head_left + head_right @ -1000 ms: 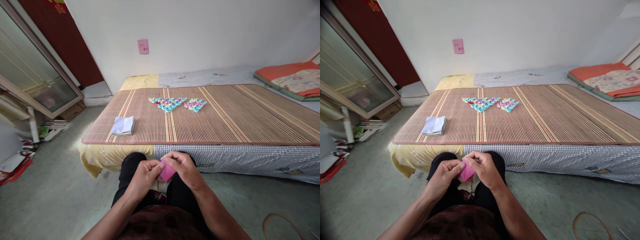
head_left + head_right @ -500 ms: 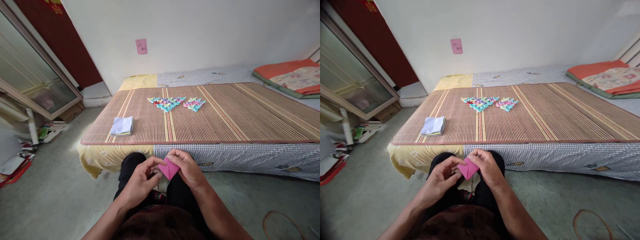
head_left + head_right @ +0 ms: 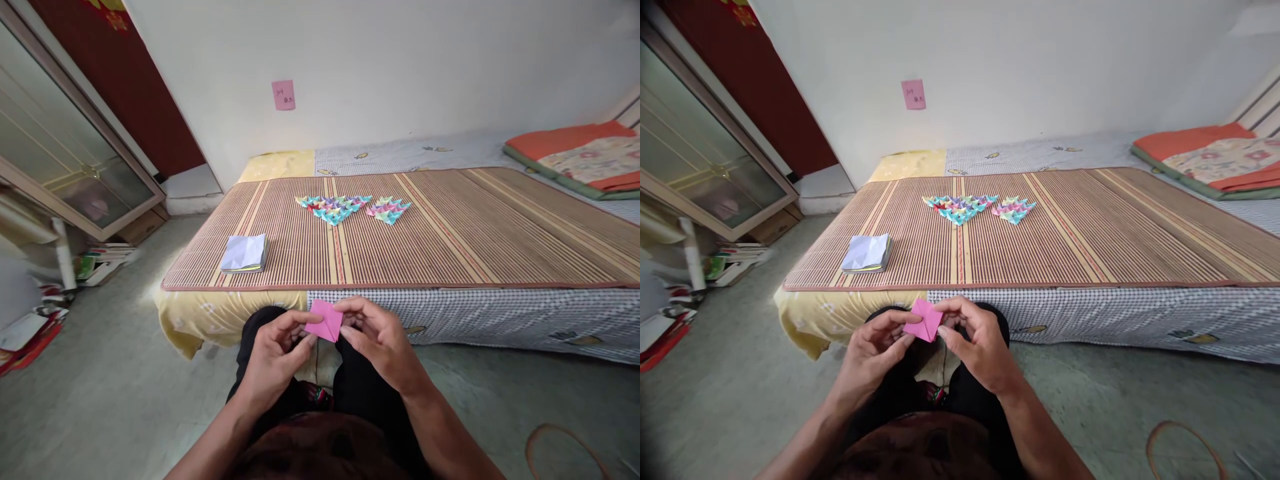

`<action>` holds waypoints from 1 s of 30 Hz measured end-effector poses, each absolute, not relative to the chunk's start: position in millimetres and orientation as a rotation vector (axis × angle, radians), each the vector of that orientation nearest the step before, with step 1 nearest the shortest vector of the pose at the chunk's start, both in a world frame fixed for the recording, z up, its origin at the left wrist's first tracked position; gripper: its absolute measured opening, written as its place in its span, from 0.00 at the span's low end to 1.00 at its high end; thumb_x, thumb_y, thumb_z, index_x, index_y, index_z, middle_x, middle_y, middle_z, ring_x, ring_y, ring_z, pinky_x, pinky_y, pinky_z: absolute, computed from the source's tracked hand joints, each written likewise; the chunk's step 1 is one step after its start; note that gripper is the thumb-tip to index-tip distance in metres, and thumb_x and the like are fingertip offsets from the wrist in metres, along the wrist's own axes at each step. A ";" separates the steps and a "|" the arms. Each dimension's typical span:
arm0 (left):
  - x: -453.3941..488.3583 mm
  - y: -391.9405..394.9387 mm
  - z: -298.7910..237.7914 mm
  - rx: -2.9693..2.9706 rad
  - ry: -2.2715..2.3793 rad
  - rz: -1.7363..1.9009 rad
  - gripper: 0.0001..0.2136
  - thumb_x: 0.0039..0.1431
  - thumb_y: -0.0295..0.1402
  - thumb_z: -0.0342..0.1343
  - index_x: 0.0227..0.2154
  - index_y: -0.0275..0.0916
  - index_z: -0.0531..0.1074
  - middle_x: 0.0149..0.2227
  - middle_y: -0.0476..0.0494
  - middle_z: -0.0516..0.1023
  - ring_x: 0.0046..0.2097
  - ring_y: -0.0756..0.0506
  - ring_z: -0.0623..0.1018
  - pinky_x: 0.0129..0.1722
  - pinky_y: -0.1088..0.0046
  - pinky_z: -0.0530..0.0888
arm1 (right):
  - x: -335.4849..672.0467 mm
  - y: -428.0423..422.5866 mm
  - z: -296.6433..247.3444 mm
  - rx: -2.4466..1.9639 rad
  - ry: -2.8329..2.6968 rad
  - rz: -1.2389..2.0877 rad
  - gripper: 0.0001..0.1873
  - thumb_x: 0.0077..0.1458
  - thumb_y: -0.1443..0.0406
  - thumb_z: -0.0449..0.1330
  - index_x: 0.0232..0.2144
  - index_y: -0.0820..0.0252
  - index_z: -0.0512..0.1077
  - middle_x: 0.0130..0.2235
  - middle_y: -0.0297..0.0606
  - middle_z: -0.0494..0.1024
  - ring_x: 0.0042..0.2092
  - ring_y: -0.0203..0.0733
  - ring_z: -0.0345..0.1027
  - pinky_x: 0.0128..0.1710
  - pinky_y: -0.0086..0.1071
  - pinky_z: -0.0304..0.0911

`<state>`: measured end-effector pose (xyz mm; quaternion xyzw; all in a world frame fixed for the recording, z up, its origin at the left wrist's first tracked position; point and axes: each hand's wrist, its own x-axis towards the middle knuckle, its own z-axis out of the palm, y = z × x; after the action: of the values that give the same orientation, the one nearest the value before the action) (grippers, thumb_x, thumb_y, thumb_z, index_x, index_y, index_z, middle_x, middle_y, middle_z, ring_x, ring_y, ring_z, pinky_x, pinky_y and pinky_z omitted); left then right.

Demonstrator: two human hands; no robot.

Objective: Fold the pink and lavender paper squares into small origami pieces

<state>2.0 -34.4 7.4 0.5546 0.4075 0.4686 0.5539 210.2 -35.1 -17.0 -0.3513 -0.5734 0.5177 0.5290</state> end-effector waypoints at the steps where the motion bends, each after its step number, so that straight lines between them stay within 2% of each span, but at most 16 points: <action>1: 2.0 -34.3 7.0 1.303 0.956 1.108 0.07 0.60 0.31 0.67 0.41 0.38 0.82 0.35 0.43 0.85 0.37 0.47 0.81 0.40 0.76 0.75 | 209.7 -34.6 -17.1 -0.837 -1.382 1.216 0.14 0.63 0.64 0.63 0.52 0.52 0.77 0.47 0.38 0.80 0.46 0.43 0.76 0.48 0.35 0.72; 10: -0.1 -35.3 8.4 1.289 0.947 1.083 0.09 0.60 0.33 0.67 0.43 0.37 0.82 0.36 0.42 0.85 0.37 0.47 0.81 0.39 0.76 0.75 | 209.7 -31.3 -11.1 -0.804 -1.444 1.102 0.11 0.61 0.68 0.64 0.46 0.51 0.81 0.42 0.36 0.79 0.41 0.39 0.74 0.43 0.33 0.71; 15: 1.5 -34.5 11.0 1.308 0.942 1.073 0.10 0.60 0.34 0.67 0.43 0.38 0.82 0.36 0.43 0.85 0.38 0.46 0.81 0.40 0.75 0.75 | 209.7 -31.6 -10.8 -0.821 -1.467 1.056 0.10 0.61 0.68 0.65 0.44 0.51 0.82 0.42 0.36 0.80 0.42 0.40 0.76 0.43 0.33 0.72; 22: 2.4 -35.4 14.2 1.386 1.080 1.119 0.10 0.62 0.38 0.65 0.39 0.38 0.85 0.33 0.43 0.85 0.35 0.46 0.79 0.37 0.74 0.75 | 205.7 -31.3 -6.5 -0.841 -1.518 0.982 0.07 0.64 0.67 0.64 0.41 0.53 0.82 0.40 0.36 0.82 0.42 0.41 0.78 0.42 0.33 0.72; 30: 8.8 -36.6 11.7 1.437 1.151 1.181 0.09 0.63 0.38 0.64 0.35 0.39 0.85 0.31 0.43 0.86 0.32 0.46 0.79 0.34 0.74 0.75 | 197.9 -32.9 -8.7 -0.902 -1.479 0.961 0.05 0.64 0.65 0.63 0.37 0.55 0.80 0.39 0.38 0.82 0.42 0.44 0.77 0.43 0.36 0.72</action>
<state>8.8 -36.6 11.7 0.5835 0.4675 0.4796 0.4592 197.9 -32.9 -8.7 -0.3808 -0.6244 0.4057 0.5482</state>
